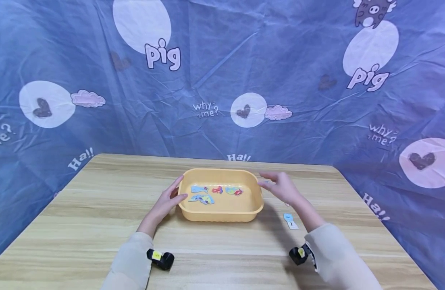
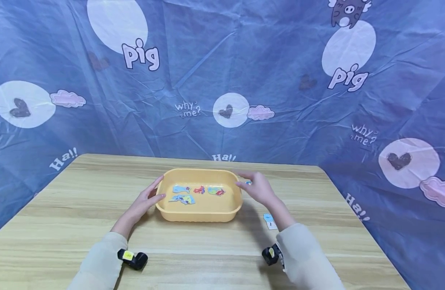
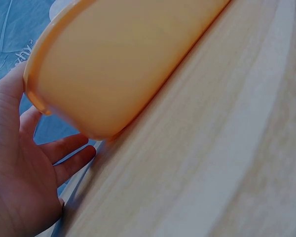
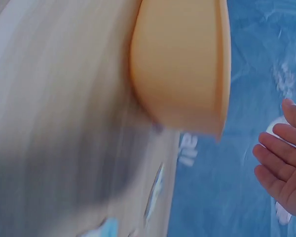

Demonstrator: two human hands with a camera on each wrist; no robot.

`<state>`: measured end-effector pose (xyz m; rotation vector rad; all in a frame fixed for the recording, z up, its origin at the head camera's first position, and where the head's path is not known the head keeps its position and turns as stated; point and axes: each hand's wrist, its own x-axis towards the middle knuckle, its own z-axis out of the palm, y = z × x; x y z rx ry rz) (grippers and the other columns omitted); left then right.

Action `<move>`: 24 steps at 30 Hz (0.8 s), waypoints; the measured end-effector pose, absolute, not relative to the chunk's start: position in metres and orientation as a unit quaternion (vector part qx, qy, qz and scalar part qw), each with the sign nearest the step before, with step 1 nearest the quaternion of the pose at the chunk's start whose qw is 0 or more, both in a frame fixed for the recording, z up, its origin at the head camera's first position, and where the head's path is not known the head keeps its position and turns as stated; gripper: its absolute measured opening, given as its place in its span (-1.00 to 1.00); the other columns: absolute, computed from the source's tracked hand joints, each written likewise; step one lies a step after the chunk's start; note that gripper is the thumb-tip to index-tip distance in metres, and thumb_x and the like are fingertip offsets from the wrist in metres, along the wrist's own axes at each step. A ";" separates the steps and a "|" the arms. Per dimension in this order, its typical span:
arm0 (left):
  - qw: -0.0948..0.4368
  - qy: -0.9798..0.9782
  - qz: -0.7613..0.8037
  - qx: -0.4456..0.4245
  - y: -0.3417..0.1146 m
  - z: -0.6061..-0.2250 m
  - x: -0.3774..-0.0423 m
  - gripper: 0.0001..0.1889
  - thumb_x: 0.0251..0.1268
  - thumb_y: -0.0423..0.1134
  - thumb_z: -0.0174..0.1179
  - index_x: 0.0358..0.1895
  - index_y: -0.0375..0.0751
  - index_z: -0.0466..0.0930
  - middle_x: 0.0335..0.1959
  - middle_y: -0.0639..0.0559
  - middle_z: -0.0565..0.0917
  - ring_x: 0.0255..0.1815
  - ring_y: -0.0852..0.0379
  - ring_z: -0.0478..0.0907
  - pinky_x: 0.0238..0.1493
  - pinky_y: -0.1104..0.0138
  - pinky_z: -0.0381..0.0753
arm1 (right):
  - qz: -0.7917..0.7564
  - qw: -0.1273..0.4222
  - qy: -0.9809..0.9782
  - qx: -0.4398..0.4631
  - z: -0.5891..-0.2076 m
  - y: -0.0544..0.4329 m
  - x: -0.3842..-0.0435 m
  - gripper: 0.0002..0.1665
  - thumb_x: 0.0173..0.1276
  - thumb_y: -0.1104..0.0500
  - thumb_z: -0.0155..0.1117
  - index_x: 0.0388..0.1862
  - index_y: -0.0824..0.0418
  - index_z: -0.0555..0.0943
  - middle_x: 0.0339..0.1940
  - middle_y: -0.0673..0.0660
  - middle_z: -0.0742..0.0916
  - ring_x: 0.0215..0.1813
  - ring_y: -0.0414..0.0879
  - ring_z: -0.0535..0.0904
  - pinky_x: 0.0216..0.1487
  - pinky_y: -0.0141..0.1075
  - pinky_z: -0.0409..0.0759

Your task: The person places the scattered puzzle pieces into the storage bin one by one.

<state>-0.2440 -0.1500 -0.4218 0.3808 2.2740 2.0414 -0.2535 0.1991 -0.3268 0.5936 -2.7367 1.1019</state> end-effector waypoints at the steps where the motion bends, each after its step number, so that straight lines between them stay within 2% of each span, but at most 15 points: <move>1: 0.030 0.739 0.662 0.124 -0.150 -0.422 -0.244 -0.29 0.12 -0.18 0.13 0.33 0.04 -0.01 0.30 -0.15 0.04 0.22 -0.09 0.10 0.11 0.20 0.24 | 0.365 0.067 -0.908 0.197 -0.329 0.205 -0.253 -0.59 0.12 0.24 0.22 -0.08 0.47 0.50 -0.11 0.31 0.58 0.01 0.18 0.42 0.03 -0.03 0.36; 7: 0.026 0.739 0.663 0.118 -0.150 -0.424 -0.243 -0.29 0.10 -0.16 0.14 0.32 0.07 0.00 0.30 -0.13 0.05 0.22 -0.07 0.11 0.10 0.20 0.25 | 0.342 0.075 -0.915 0.200 -0.340 0.236 -0.252 -0.64 0.12 0.31 0.19 -0.11 0.51 0.49 -0.12 0.37 0.57 -0.01 0.21 0.42 -0.02 0.00 0.39; 15: 0.032 0.732 0.671 0.117 -0.150 -0.422 -0.243 -0.30 0.13 -0.22 0.12 0.33 0.02 -0.01 0.30 -0.15 0.03 0.22 -0.09 0.10 0.11 0.21 0.23 | 0.327 0.039 -0.927 0.180 -0.356 0.258 -0.251 -0.62 0.15 0.30 0.17 -0.09 0.52 0.47 -0.09 0.40 0.54 0.01 0.25 0.39 -0.03 0.04 0.38; 24: 0.041 0.732 0.670 0.118 -0.143 -0.400 -0.231 -0.31 0.15 -0.35 0.06 0.33 -0.17 -0.07 0.28 -0.27 0.01 0.22 -0.17 0.07 0.10 0.19 0.24 | 0.304 0.027 -0.940 0.155 -0.377 0.278 -0.254 -0.63 0.10 0.33 0.18 -0.10 0.49 0.49 -0.10 0.40 0.54 0.02 0.27 0.36 -0.03 0.08 0.33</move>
